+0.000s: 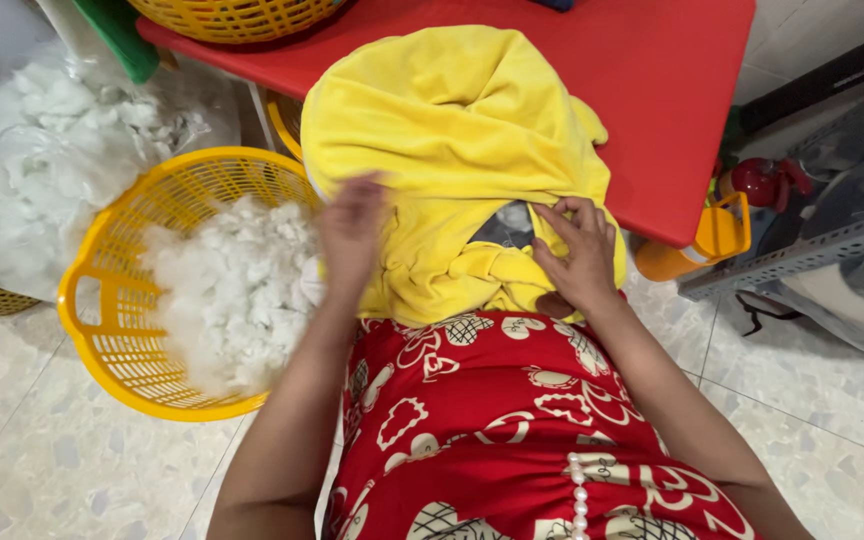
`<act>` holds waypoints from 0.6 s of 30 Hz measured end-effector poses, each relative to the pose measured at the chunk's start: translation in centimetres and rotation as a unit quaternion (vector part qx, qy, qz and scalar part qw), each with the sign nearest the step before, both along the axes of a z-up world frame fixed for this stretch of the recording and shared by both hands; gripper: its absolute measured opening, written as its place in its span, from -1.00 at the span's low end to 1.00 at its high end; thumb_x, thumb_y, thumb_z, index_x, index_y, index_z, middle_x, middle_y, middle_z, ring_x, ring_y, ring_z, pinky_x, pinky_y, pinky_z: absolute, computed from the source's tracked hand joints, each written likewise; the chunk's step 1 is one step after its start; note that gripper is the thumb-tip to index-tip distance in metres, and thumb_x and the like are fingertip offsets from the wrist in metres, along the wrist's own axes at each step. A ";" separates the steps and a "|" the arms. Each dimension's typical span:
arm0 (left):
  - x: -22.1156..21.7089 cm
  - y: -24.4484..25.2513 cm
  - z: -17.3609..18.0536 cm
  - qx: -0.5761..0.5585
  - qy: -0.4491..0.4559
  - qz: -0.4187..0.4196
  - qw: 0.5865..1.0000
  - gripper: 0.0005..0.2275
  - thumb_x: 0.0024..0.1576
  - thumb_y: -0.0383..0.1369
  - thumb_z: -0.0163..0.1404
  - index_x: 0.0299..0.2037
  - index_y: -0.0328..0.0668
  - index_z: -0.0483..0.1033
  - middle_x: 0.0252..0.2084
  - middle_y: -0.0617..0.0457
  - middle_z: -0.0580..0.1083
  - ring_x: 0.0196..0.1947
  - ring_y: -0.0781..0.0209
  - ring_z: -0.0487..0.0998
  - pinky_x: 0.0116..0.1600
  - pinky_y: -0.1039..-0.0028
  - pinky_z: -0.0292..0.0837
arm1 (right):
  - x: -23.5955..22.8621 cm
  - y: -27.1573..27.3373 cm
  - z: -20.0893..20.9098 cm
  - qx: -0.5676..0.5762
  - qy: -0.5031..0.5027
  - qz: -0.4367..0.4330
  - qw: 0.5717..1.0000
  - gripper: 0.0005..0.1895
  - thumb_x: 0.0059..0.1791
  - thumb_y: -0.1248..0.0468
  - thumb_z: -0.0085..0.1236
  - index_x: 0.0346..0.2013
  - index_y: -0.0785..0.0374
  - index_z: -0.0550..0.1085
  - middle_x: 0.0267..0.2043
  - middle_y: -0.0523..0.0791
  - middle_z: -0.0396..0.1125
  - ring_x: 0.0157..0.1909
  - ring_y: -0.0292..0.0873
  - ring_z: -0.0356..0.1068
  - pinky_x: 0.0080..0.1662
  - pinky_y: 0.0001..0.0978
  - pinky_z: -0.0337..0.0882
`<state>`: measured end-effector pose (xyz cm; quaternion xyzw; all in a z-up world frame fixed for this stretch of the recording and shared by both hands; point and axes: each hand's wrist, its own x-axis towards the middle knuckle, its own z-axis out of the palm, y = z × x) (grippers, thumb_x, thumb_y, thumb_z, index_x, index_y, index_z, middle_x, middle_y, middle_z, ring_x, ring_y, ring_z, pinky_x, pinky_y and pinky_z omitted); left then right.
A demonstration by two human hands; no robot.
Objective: The person repeatedly takes handfuls of white cotton-like filling from a yellow basket and pushes it into the opening of a yellow fabric cushion cover resting on a red table. The person uses both hands to pack the filling into the cover throughout the clip.
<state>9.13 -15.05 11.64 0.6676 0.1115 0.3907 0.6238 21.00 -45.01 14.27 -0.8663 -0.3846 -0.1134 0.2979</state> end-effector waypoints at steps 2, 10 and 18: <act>0.7 -5.9 2.2 0.035 0.158 -0.146 0.976 -0.87 0.25 -0.43 0.11 -0.04 -0.19 0.61 -0.22 0.08 0.58 -0.24 0.37 0.56 -0.09 0.54 0.52 | 0.0 0.2 0.2 -0.015 0.026 -0.013 0.999 -0.44 -0.10 0.18 0.29 0.22 0.01 0.51 0.07 -0.17 0.24 0.08 -0.11 0.23 0.13 -0.18 0.13; 6.3 -11.9 4.8 0.353 0.277 -0.051 0.892 -0.74 0.08 -0.23 0.16 -0.05 -0.05 0.64 -0.15 -0.07 0.53 -0.14 -0.09 0.59 -0.11 0.09 0.47 | 0.2 0.0 0.4 -0.002 0.009 -0.004 1.000 -0.41 -0.11 0.17 0.27 0.24 0.01 0.49 0.08 -0.14 0.24 0.17 -0.10 0.22 0.15 -0.17 0.12; 9.9 -11.5 0.9 0.370 0.264 -0.028 0.890 -0.79 0.05 -0.30 0.17 -0.14 -0.16 0.61 -0.14 -0.07 0.55 -0.21 -0.14 0.60 -0.13 0.10 0.49 | 0.1 0.4 0.3 -0.003 0.046 -0.014 0.999 -0.43 -0.10 0.15 0.25 0.23 -0.04 0.50 0.07 -0.18 0.26 0.16 -0.13 0.22 0.13 -0.21 0.13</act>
